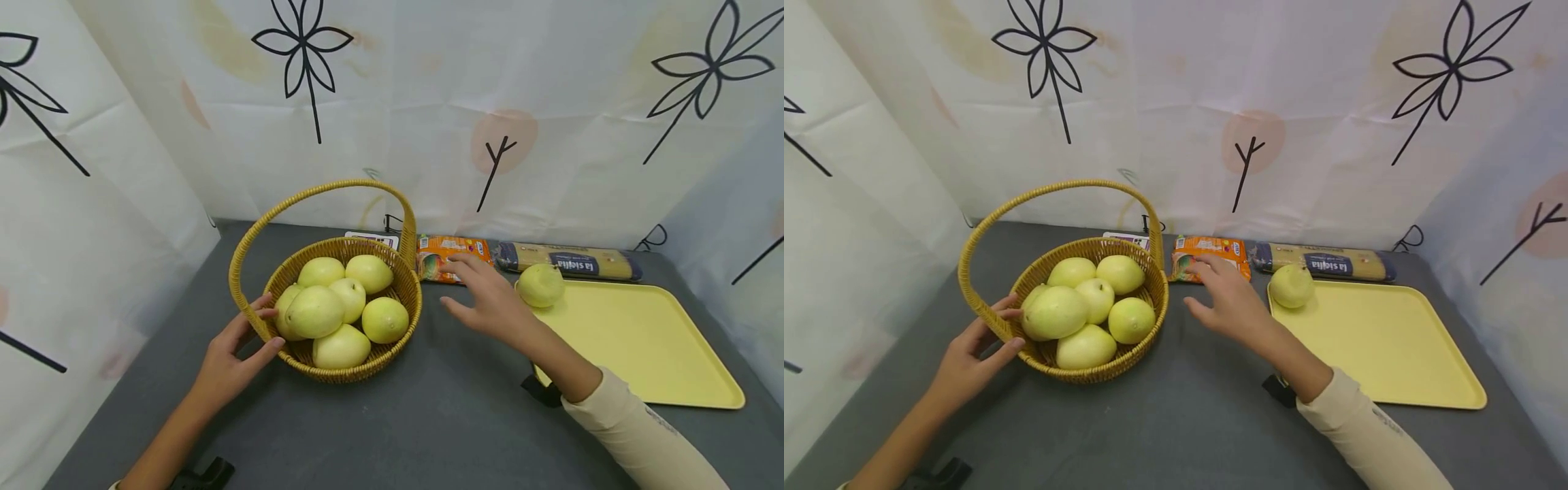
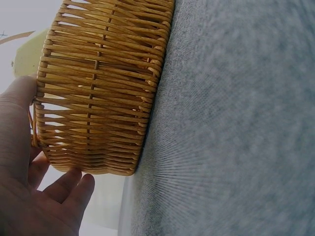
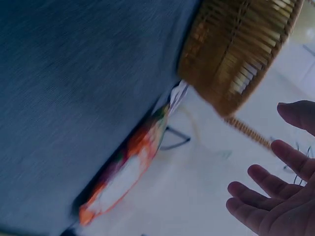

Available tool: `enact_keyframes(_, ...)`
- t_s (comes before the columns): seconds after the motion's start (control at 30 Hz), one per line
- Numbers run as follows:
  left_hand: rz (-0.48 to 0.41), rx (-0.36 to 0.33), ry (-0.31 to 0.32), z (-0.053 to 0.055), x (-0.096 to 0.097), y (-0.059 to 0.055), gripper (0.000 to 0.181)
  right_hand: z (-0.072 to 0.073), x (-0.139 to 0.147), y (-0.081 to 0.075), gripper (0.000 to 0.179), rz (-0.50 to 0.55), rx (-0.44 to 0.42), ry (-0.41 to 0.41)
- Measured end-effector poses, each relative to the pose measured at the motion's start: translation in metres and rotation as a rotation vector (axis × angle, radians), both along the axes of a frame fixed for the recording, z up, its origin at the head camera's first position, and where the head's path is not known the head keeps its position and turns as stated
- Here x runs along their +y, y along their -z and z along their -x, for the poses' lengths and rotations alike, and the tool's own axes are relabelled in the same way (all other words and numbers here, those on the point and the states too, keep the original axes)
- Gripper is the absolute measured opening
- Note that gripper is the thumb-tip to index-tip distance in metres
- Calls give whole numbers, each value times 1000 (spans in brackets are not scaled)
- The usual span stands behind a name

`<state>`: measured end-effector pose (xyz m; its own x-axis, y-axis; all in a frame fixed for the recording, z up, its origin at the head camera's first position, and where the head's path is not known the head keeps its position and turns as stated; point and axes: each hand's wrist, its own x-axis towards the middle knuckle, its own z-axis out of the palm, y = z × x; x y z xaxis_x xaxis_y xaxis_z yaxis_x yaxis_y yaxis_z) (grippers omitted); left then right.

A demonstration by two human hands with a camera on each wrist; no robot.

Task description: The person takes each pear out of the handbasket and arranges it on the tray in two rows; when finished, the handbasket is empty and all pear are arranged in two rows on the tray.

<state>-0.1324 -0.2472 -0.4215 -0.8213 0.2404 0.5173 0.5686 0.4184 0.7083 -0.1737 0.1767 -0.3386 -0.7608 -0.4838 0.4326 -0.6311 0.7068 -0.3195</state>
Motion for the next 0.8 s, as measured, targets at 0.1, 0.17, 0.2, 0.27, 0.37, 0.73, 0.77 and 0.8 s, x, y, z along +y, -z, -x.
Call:
enact_keyframes(0.1,-6,16,6,0,-1,1,58,1,-23,-1,49,-16,30,-91)
enact_keyframes(0.17,-8,20,7,-1,-2,1,57,2,-38,-1,52,-26,47,-146)
enact_keyframes(0.2,-10,21,9,-1,-2,1,57,2,-46,-2,54,-32,52,-171)
enact_keyframes(0.27,-13,19,15,-1,-2,2,57,1,-63,-3,58,-42,42,-212)
enact_keyframes(0.37,-16,35,23,0,-1,2,55,0,-88,-6,67,-75,7,-255)
enact_keyframes(0.73,-8,29,21,2,0,1,56,-4,-149,-3,75,-124,-5,-345)
enact_keyframes(0.77,-6,25,18,2,0,1,56,-4,-151,-2,74,-119,10,-348)
enact_keyframes(0.8,-4,25,17,2,0,1,56,-4,-153,-2,73,-116,23,-352)
